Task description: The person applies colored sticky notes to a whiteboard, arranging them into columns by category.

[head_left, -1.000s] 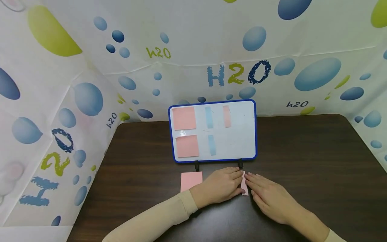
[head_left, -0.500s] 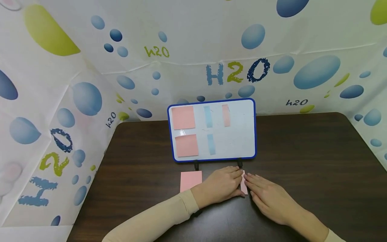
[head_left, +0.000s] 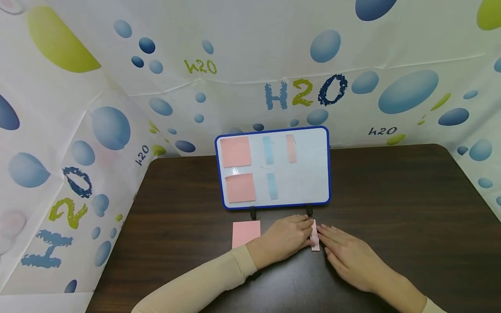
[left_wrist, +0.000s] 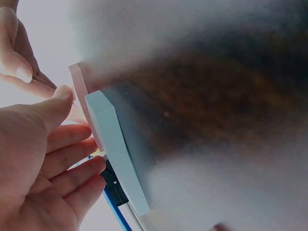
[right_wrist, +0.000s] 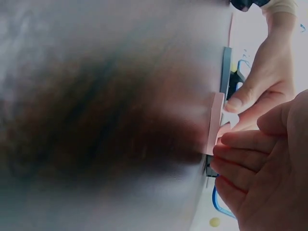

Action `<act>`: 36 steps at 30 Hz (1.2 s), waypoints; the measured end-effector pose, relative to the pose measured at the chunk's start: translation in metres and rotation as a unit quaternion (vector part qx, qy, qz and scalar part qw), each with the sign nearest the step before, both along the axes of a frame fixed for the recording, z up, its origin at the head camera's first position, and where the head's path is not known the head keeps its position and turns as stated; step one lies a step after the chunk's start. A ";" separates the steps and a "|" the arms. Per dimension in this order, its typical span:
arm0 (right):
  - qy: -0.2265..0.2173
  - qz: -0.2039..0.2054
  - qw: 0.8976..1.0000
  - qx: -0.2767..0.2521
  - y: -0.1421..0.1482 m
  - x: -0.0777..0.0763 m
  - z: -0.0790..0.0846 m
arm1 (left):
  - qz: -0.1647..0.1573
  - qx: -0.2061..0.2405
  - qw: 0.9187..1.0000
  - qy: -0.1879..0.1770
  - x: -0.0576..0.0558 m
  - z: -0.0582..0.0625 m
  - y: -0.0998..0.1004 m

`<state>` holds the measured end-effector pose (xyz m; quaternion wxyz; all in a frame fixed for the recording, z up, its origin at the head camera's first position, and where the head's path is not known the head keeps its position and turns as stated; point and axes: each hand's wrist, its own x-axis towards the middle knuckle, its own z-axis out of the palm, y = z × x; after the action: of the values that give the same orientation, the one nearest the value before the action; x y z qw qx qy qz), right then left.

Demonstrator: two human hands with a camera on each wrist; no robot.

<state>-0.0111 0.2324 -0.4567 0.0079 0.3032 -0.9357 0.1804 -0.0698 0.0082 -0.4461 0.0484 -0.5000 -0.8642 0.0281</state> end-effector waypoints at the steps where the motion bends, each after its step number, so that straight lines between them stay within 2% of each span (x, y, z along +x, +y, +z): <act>1: 0.000 -0.002 1.000 -0.001 0.000 0.000 0.000 | 0.002 0.000 1.000 -0.002 0.000 0.000 0.000; 8: 0.023 0.006 1.000 -0.003 0.001 0.002 -0.002 | 0.001 0.021 1.000 0.003 0.000 -0.003 0.000; 12: 0.010 0.005 1.000 -0.002 0.002 0.002 -0.002 | -0.001 0.018 1.000 0.005 0.000 -0.003 0.000; 22: -0.011 -0.004 1.000 -0.002 0.000 0.003 0.000 | 0.015 0.016 0.999 -0.029 0.001 -0.001 0.003; 36: 0.001 -0.007 1.000 -0.001 -0.003 0.007 0.004 | 0.030 0.041 0.998 -0.031 0.002 0.000 0.007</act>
<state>-0.0042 0.2298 -0.4531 0.0102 0.2967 -0.9375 0.1815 -0.0682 0.0154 -0.4464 0.0412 -0.4719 -0.8804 -0.0217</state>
